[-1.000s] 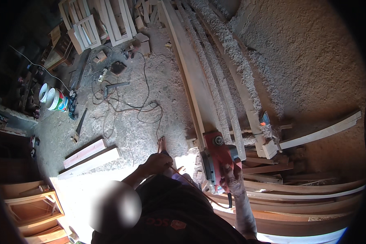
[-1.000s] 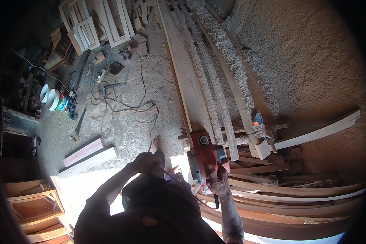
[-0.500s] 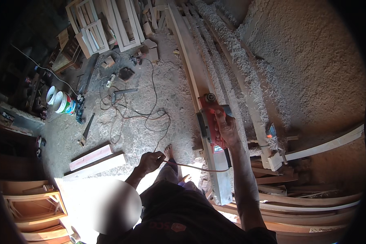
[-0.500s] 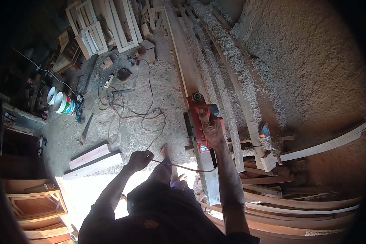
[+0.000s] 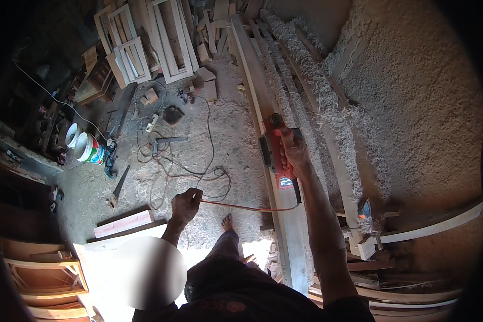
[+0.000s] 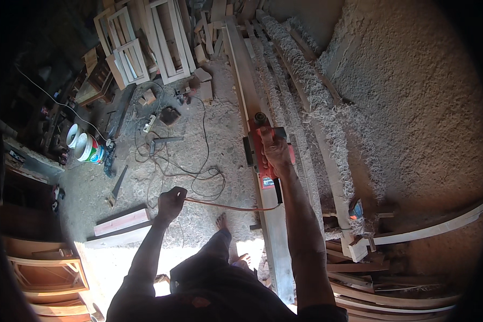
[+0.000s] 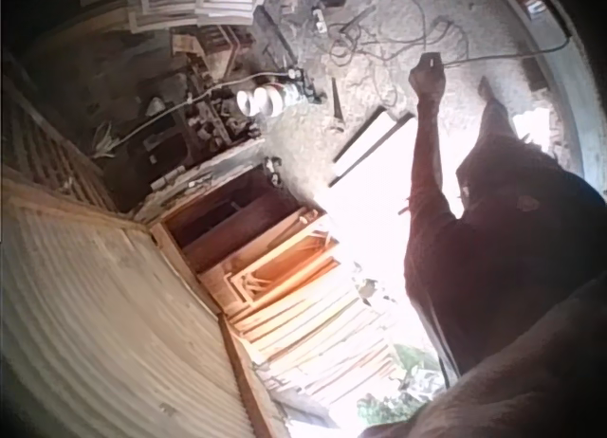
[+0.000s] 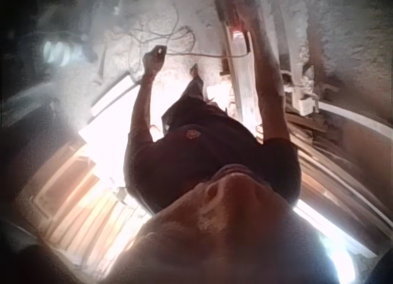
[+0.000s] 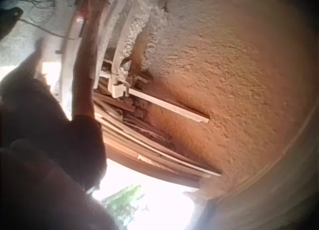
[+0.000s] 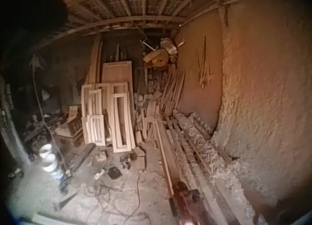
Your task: The person uses a circular saw to cut a long plank of wood on a workbench, then switches to a handheld electric sander to smooth the cut edges. The person handles the wood and tools directly, moving the plank and adjusting position as needed.
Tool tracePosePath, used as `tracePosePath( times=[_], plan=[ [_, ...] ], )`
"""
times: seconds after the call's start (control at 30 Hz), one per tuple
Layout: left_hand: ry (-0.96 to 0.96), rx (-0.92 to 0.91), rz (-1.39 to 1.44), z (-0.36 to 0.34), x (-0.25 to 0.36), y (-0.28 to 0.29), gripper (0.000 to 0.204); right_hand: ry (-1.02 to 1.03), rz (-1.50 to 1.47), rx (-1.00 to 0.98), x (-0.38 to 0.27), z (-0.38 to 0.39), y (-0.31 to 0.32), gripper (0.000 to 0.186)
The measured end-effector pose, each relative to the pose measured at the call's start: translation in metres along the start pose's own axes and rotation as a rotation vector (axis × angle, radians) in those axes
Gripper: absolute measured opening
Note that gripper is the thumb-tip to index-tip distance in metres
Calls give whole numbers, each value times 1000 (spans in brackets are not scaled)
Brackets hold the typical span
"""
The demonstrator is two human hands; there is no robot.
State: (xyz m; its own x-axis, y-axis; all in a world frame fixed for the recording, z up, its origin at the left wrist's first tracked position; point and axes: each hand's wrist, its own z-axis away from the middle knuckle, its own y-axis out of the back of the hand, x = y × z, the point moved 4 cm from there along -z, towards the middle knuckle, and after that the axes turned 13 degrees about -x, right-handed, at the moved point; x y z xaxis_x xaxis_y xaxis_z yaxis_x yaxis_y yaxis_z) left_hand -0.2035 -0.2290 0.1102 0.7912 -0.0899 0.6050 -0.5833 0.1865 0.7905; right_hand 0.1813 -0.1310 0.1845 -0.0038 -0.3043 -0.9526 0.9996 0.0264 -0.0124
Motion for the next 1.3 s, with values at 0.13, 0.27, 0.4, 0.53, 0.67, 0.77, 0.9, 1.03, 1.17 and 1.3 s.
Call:
tracePosePath(
  times=[0.13,0.27,0.4,0.53,0.67,0.77,0.9,1.03,1.17,1.3],
  plan=[
    [-79,144,-11,-55,1,34,10,22,2,-8,-21,-52,-5,59],
    [-20,167,-17,-105,-2,61,7,10,-3,-13,-38,-104,-8,59],
    [-114,221,-42,-153,2,86,5,20,-10,-20,-50,-153,-10,58],
    [-122,233,-10,-194,4,101,3,4,-31,-22,-61,-198,-11,58],
    [-163,294,9,-238,9,105,2,6,-25,-37,-74,-238,-12,56],
    [-119,272,42,-273,11,96,3,-2,-17,-26,-82,-270,-12,55],
    [19,95,42,-314,6,68,6,-3,-14,-32,-93,-315,-12,54],
    [2,-194,-63,-337,3,26,23,-6,-16,-39,-104,-358,-14,56],
    [-189,-311,-112,-346,24,-23,54,-45,7,-32,-115,-397,-13,58],
    [-104,-592,254,-361,68,-80,59,17,-27,-50,-130,-439,-13,60]
  ],
)
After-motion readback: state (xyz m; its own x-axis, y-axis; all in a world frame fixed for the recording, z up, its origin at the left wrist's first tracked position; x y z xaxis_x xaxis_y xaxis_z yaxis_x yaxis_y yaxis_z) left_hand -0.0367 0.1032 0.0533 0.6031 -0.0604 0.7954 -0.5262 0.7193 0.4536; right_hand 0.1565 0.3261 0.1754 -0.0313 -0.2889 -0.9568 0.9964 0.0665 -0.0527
